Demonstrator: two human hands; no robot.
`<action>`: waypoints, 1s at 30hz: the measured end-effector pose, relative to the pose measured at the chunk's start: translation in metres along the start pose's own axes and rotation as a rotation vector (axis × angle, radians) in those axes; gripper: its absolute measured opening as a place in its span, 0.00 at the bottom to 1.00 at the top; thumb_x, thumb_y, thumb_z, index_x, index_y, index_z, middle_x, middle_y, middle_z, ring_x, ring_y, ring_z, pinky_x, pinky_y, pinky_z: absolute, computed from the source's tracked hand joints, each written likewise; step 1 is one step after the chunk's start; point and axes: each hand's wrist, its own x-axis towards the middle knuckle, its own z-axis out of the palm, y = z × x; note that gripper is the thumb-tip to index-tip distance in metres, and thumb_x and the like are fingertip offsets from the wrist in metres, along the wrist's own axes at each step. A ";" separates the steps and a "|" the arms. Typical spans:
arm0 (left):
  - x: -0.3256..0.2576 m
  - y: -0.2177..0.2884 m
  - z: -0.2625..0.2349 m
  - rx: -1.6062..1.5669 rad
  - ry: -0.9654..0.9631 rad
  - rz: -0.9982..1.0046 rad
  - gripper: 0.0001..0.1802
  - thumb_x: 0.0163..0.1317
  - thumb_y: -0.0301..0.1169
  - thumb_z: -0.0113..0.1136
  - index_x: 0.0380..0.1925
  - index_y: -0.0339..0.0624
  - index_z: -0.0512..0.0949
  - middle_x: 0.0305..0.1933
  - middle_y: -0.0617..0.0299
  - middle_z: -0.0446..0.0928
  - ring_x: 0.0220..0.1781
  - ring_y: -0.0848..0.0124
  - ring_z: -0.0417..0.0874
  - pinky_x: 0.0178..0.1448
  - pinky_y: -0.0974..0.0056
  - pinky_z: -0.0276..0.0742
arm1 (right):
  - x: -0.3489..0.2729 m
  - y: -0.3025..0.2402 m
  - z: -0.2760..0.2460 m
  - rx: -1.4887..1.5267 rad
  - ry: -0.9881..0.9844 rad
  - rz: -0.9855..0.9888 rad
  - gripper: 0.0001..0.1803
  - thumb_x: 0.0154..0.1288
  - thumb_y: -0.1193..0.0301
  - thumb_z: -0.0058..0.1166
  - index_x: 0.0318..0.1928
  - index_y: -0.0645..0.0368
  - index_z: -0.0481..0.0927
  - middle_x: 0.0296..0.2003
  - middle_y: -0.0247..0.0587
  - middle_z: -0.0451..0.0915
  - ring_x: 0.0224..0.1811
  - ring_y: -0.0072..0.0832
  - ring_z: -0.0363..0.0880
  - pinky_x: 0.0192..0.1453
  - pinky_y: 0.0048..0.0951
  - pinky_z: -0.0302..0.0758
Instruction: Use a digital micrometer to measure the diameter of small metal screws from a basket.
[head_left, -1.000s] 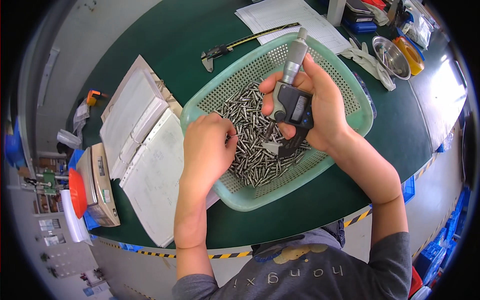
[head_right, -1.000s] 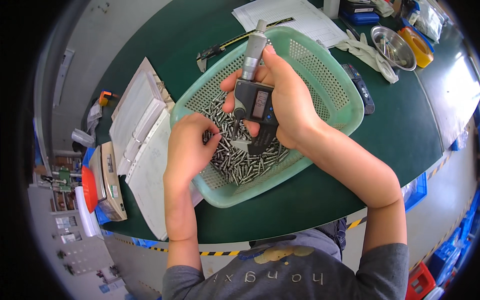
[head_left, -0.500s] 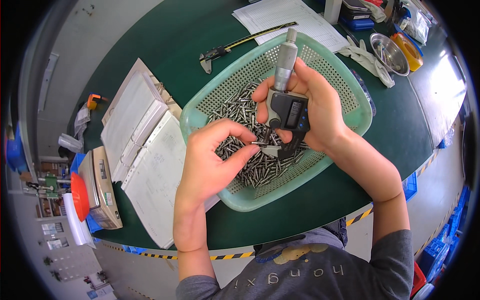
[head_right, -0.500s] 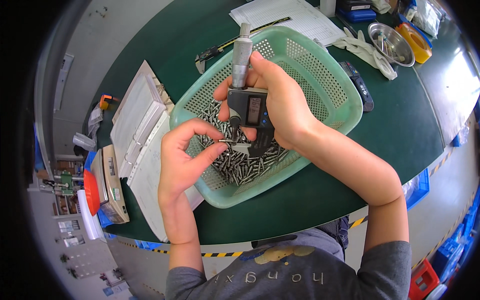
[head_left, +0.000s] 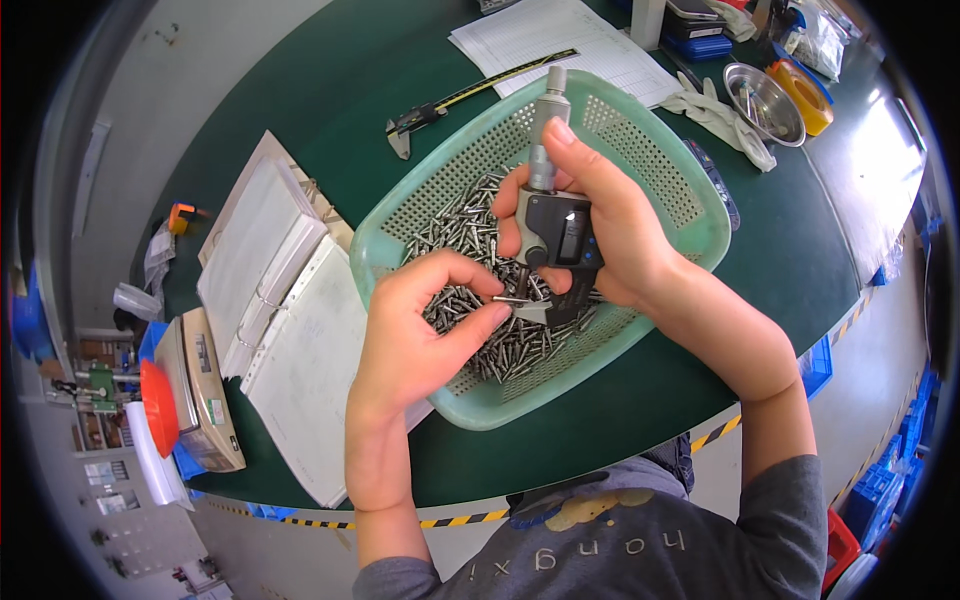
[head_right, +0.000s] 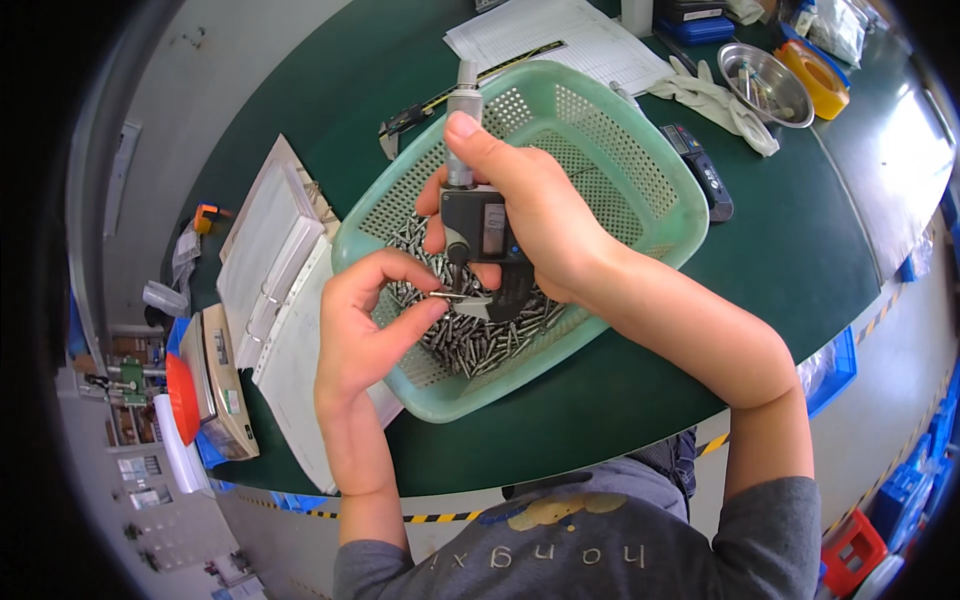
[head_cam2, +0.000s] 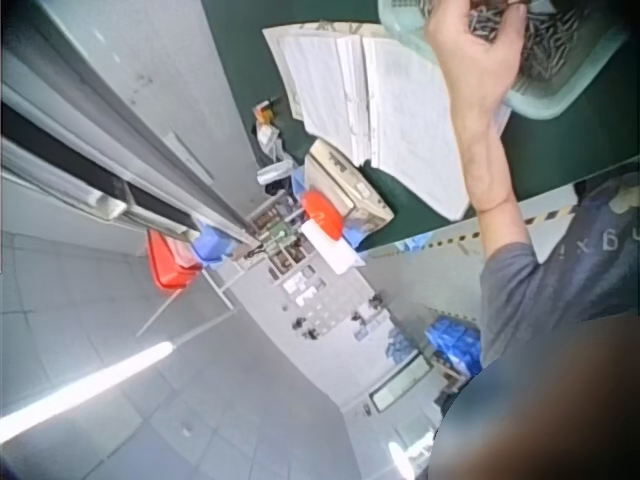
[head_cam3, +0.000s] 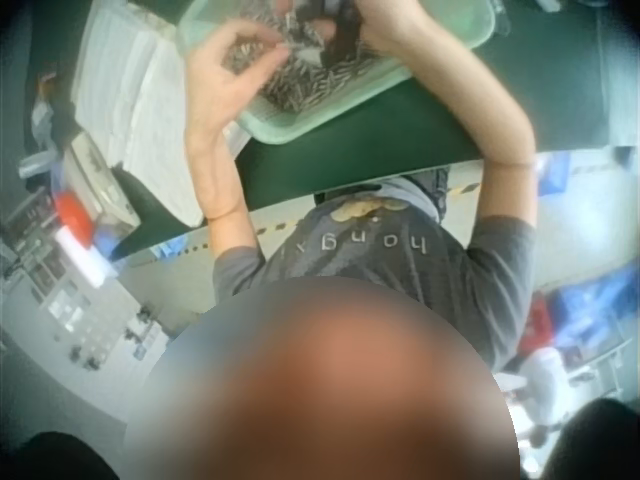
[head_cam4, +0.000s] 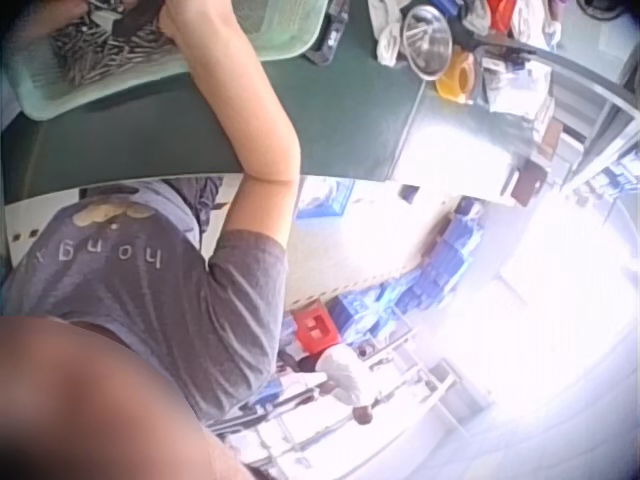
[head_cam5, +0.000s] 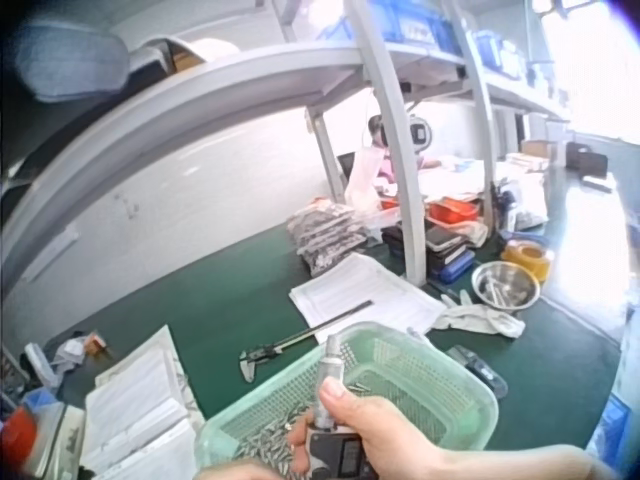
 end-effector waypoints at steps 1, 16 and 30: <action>0.000 0.000 -0.001 -0.029 -0.003 0.000 0.08 0.43 0.19 0.61 0.26 0.35 0.75 0.27 0.62 0.77 0.32 0.74 0.76 0.40 0.71 0.70 | 0.000 0.000 0.000 0.001 0.004 -0.002 0.31 0.62 0.45 0.36 0.31 0.65 0.74 0.20 0.41 0.75 0.09 0.21 0.63 0.15 0.20 0.62; 0.000 -0.004 0.000 -0.165 -0.026 -0.056 0.06 0.47 0.20 0.60 0.27 0.35 0.75 0.29 0.63 0.76 0.34 0.76 0.75 0.43 0.71 0.69 | 0.002 0.002 -0.002 0.104 -0.042 0.009 0.34 0.63 0.45 0.24 0.35 0.64 0.73 0.22 0.44 0.76 0.11 0.22 0.67 0.13 0.18 0.64; 0.000 -0.003 0.001 -0.157 -0.019 -0.049 0.06 0.47 0.20 0.60 0.27 0.35 0.75 0.28 0.63 0.76 0.34 0.76 0.75 0.42 0.71 0.69 | 0.002 0.002 0.002 0.102 -0.004 0.017 0.34 0.64 0.45 0.23 0.34 0.65 0.73 0.21 0.43 0.76 0.11 0.22 0.67 0.13 0.18 0.64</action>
